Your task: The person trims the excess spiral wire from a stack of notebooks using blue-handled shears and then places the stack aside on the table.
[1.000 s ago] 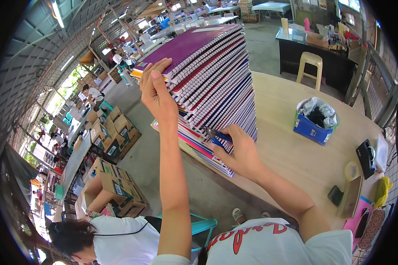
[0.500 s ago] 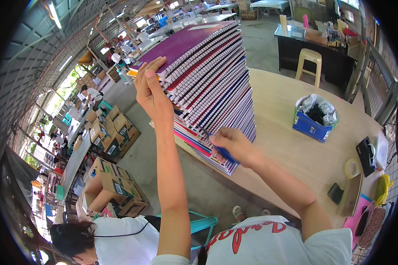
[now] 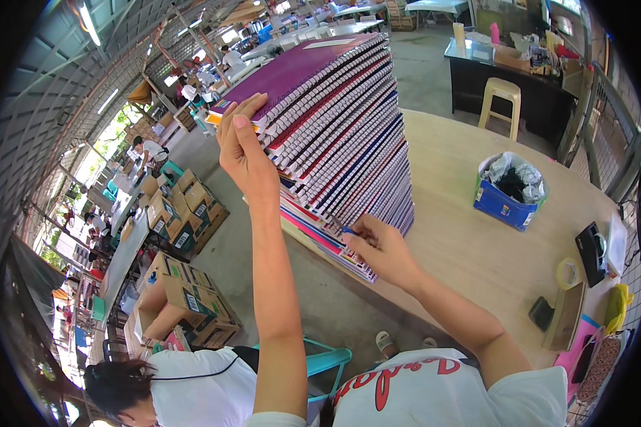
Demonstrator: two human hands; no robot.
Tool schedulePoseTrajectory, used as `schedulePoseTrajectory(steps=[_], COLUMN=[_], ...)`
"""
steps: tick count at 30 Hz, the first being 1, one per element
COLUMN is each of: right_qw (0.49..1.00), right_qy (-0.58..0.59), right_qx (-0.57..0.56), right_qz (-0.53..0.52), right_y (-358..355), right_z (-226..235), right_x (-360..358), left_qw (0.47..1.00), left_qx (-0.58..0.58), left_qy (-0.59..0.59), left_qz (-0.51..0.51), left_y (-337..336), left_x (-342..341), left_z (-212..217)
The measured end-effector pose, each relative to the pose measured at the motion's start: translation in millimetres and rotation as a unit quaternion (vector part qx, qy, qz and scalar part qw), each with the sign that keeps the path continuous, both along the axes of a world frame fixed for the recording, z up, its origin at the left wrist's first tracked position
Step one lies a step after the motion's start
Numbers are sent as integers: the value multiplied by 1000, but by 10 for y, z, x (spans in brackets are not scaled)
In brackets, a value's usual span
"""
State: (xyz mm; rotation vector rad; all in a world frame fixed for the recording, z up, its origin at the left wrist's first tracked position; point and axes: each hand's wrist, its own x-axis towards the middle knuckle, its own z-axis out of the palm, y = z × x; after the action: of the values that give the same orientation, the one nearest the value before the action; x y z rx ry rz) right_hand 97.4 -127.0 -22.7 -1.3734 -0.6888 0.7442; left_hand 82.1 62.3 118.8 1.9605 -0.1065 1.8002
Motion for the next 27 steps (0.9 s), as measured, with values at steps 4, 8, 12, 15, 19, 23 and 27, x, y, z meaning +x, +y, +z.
schedulePoseTrajectory(steps=[4,8,12,15,19,23,27], right_qw=[902,823,839,998,965,908,879], right_qy=[-372,-489,-477,44,220,-362,-420], right_qx=[83,77,71,28,83,71,55], right_qz=[-205,-277,-253,26,119,-198,-220], right_y=[-11,64,69,55,44,-7,21], right_z=[9,-41,-49,-7,-35,-144,-161], right_x=[-82,-28,5,150,231,2,-21], left_qw=[1000,1000,1000,1000,1000,1000,1000], left_qx=[-3,-16,-27,-26,-27,-15,-26], left_qy=[5,0,3,9,3,4,2], left_qz=[10,-6,-12,-14,-16,-4,-16], left_y=[-2,-8,-3,-17,-1,-4,18], left_x=[-3,18,12,14,15,14,16], left_z=[-9,-4,-12,-19,-16,-12,-11])
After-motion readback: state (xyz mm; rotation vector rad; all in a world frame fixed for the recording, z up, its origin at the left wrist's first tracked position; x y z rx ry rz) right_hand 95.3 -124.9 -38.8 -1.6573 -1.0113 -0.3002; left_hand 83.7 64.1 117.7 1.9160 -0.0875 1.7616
